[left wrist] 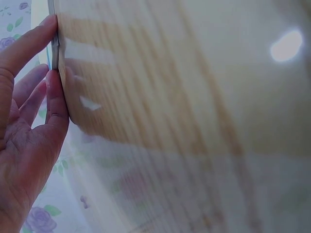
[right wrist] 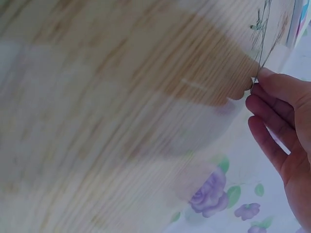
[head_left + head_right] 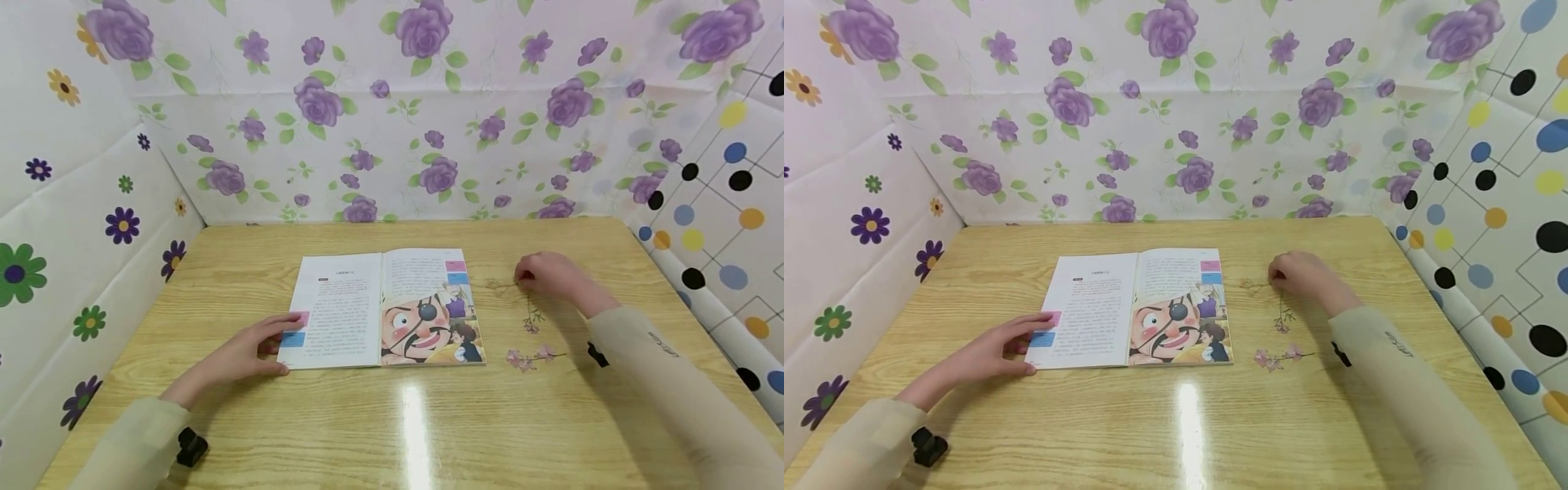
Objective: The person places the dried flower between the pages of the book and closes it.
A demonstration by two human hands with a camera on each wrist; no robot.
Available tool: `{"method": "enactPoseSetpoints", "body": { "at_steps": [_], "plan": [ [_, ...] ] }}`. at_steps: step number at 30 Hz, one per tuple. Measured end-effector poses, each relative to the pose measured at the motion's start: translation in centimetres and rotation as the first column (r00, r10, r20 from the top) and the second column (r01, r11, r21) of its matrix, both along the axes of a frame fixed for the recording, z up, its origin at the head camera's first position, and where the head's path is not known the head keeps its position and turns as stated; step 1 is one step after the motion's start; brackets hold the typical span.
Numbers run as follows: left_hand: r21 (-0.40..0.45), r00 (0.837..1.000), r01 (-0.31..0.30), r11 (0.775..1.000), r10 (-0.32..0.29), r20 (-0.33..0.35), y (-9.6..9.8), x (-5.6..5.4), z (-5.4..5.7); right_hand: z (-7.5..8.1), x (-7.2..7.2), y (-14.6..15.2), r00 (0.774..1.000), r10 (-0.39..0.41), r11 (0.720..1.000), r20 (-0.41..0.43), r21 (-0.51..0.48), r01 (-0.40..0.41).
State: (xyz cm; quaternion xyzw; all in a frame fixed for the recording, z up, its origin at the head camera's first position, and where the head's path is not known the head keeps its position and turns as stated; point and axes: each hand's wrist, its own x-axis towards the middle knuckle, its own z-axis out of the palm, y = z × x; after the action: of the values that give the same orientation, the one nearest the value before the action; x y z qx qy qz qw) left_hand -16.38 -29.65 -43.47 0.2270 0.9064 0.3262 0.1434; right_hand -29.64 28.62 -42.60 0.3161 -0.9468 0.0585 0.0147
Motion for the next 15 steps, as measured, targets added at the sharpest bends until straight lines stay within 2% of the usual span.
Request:
{"method": "enactPoseSetpoints", "body": {
  "at_steps": [4,9,12,15],
  "plan": [
    [0.013,1.000,0.002,1.000,-0.002,-0.005,-0.05,0.07,0.05,0.07,0.01,-0.32,1.000,0.008,1.000,-0.023,0.025,-0.007],
    [0.004,1.000,0.004,1.000,-0.004,-0.010,-0.08,0.11,0.10,0.04,0.05,-0.59,1.000,-0.002,0.999,0.000,0.040,0.002],
    [-0.001,1.000,0.003,1.000,-0.003,-0.013,-0.03,0.12,0.08,-0.12,-0.03,-0.53,1.000,0.004,1.000,0.017,0.030,-0.005],
    [-0.003,1.000,0.005,1.000,-0.005,-0.014,0.03,0.11,0.02,-0.15,-0.07,-0.04,0.999,0.024,1.000,0.044,-0.020,-0.023]
  ]
}}
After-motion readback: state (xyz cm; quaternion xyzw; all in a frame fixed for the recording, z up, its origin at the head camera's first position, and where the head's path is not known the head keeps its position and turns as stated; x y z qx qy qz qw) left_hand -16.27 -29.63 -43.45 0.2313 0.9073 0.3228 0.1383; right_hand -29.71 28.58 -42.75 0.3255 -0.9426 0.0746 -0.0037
